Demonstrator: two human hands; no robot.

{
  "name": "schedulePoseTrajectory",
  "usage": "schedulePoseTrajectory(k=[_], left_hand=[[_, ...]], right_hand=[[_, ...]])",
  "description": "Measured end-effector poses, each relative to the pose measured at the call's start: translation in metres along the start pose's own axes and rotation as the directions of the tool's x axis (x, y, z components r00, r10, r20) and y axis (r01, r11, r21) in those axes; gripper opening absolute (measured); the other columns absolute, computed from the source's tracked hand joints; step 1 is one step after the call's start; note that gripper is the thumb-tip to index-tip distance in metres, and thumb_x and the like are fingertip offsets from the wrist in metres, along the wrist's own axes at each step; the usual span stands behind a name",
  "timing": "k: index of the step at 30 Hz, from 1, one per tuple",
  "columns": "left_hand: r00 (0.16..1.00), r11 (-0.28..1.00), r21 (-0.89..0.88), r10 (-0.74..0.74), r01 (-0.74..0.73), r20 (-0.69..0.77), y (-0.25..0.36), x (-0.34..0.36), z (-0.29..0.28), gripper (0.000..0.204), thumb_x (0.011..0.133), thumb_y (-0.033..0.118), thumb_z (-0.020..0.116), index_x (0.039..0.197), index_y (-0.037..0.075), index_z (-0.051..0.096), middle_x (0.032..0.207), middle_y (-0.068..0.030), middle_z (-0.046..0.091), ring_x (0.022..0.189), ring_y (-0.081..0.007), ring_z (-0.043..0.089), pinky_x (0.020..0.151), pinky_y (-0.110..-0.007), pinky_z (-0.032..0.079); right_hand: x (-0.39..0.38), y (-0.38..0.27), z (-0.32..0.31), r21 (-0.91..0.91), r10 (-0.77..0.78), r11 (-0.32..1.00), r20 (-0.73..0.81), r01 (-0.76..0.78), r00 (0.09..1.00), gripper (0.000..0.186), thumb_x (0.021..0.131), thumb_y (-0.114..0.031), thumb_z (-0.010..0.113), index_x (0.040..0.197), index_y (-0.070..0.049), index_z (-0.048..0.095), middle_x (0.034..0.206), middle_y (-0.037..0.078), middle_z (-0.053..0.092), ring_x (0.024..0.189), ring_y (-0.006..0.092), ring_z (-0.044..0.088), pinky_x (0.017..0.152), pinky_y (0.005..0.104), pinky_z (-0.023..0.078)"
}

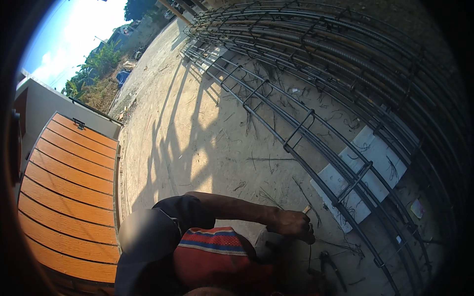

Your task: The person secures metal rebar together to form a cage using wire and a pair of pincers, pulling and twisting wire at multiple connection points along the structure.

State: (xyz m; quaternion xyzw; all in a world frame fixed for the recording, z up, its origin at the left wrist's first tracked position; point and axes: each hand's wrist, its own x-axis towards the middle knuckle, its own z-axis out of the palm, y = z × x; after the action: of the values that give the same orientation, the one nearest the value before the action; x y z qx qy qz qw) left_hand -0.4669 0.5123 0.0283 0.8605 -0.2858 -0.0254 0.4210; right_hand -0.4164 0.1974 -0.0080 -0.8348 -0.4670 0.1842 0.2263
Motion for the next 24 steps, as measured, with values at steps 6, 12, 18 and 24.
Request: schedulePoseTrajectory(k=[6, 12, 18, 24], left_hand=[[0.982, 0.939, 0.299, 0.138, -0.171, 0.129, 0.001, -0.011, 0.05, 0.032, 0.078, 0.018, 0.051, 0.103, -0.001, 0.053, 0.069, -0.0083, 0.053, 0.063, -0.0231, 0.056, 0.054, -0.036, 0.042], [0.989, 0.855, 0.501, 0.146, -0.135, 0.016, 0.008, -0.001, 0.033, 0.048, 0.077, 0.021, 0.051, 0.113, -0.011, 0.048, 0.078, -0.0121, 0.055, 0.067, -0.0213, 0.056, 0.059, -0.036, 0.044], [0.962, 0.836, 0.481, 0.192, -0.263, 0.192, 0.006, -0.003, 0.028, 0.033, 0.075, 0.02, 0.051, 0.094, -0.006, 0.052, 0.064, -0.0039, 0.049, 0.058, -0.0198, 0.053, 0.059, -0.036, 0.041], [0.969, 0.938, 0.248, 0.221, -0.241, 0.108, -0.001, 0.004, 0.021, 0.016, 0.075, 0.019, 0.051, 0.076, 0.004, 0.046, 0.064, -0.0074, 0.05, 0.058, -0.0249, 0.054, 0.06, -0.037, 0.041]], right_hand=[[-0.006, 0.006, 0.006, -0.008, -0.004, 1.0, -0.027, 0.003, 1.0, 0.027, 0.081, -0.02, 0.06, 0.104, -0.007, 0.063, 0.085, 0.015, 0.058, 0.073, 0.0285, 0.058, 0.066, 0.0382, 0.046], [-0.005, 0.007, 0.008, -0.029, -0.003, 1.0, -0.02, 0.003, 1.0, 0.029, 0.081, -0.023, 0.06, 0.106, -0.008, 0.062, 0.088, 0.015, 0.058, 0.076, 0.0283, 0.058, 0.068, 0.0383, 0.046], [-0.012, 0.014, 0.01, -0.047, -0.011, 0.999, -0.012, 0.01, 1.0, 0.032, 0.081, -0.025, 0.061, 0.108, -0.009, 0.062, 0.091, 0.015, 0.058, 0.078, 0.0281, 0.058, 0.071, 0.0384, 0.046], [-0.015, 0.016, 0.013, -0.077, -0.01, 0.997, -0.001, 0.01, 1.0, 0.034, 0.08, -0.028, 0.062, 0.109, -0.009, 0.061, 0.095, 0.015, 0.059, 0.081, 0.0279, 0.058, 0.073, 0.0386, 0.046]])
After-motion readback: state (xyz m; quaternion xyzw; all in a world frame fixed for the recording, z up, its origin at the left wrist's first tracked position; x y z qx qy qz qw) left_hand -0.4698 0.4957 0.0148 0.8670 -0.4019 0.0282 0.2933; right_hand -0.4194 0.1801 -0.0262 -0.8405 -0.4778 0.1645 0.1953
